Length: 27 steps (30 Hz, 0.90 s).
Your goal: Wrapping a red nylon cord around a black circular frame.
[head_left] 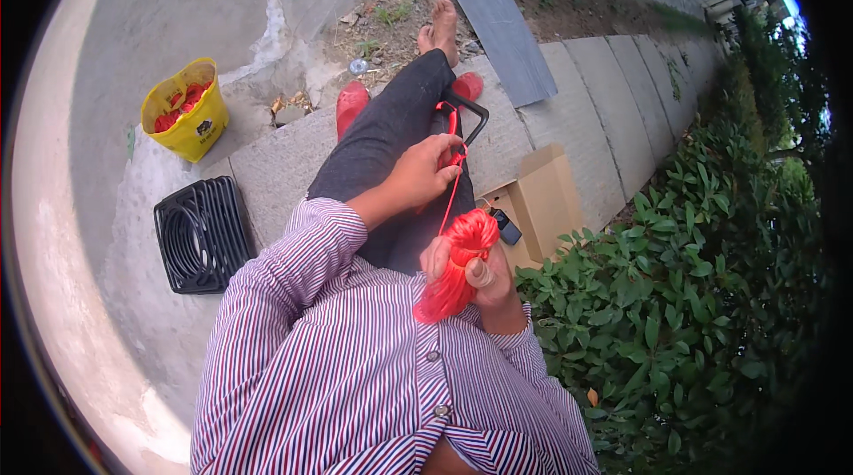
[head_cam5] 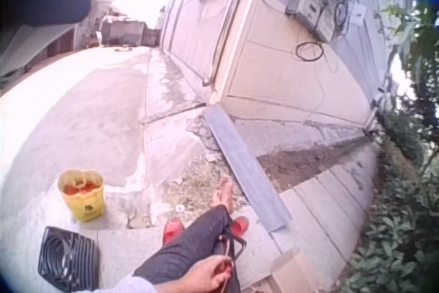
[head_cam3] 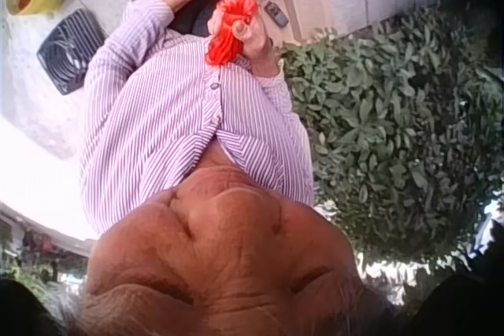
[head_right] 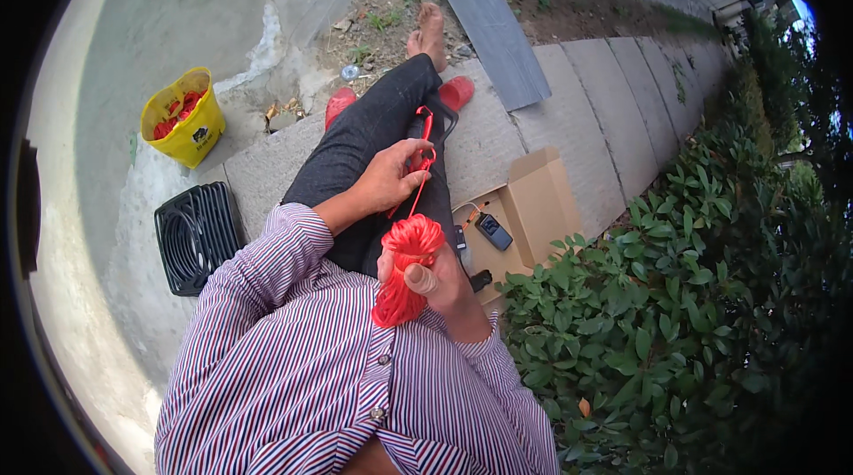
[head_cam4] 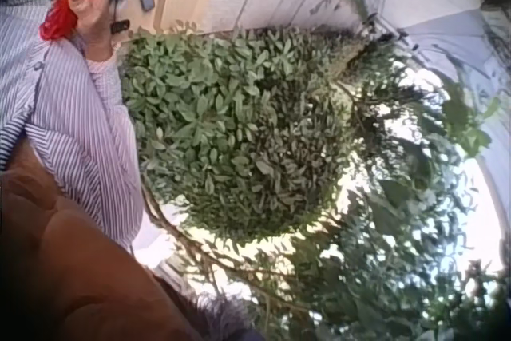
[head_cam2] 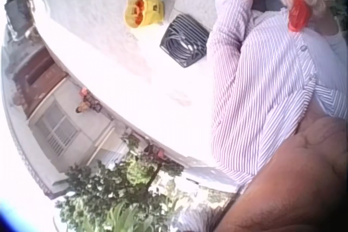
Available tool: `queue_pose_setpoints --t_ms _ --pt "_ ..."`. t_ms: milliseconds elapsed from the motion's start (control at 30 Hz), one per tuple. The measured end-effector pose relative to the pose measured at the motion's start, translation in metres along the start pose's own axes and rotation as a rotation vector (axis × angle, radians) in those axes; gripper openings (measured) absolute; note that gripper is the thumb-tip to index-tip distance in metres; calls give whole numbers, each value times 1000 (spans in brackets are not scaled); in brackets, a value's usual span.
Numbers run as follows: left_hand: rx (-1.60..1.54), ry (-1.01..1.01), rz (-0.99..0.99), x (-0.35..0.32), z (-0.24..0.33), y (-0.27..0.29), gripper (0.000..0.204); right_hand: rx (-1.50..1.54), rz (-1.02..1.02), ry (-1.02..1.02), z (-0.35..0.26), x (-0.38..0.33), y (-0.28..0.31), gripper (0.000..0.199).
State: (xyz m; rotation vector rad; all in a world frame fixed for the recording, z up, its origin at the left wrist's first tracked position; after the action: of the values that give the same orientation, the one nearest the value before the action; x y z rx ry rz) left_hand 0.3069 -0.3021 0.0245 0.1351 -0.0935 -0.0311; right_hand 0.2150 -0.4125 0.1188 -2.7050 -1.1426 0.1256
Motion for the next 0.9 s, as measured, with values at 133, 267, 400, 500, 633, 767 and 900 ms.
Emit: queue_pose_setpoints --t_ms 133,267,400,500,633,767,900 --pt "-106 79 -57 2 -5 -5 34 -7 -42 -90 -14 -4 -26 61" --pt "-114 144 -120 9 -23 -14 34 79 30 78 -64 -11 -22 60" --pt "-118 153 -129 8 -28 -23 35 17 -423 611 -177 -11 -19 40" --pt "104 -40 70 4 12 -9 40 -6 -312 812 -208 -21 -13 34" --pt "-738 125 63 27 35 6 44 -280 249 470 -145 -8 34 24" --pt "-678 286 82 45 10 32 41 -1671 303 -110 -63 40 100 34" --pt "-247 155 138 66 -24 26 36 -1677 445 -216 11 77 139 34"
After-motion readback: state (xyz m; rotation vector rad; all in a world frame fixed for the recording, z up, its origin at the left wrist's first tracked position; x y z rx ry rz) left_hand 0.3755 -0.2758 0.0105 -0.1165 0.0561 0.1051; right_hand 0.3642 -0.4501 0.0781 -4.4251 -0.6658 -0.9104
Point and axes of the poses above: each hand's wrist, its own x-axis towards the middle knuckle, its own y-axis out of the back of the hand, z = x × y, the point moved 6 cm from there along x, towards the middle knuckle, and after that the axes turned 11 degrees about -x, right-handed, at the moved point
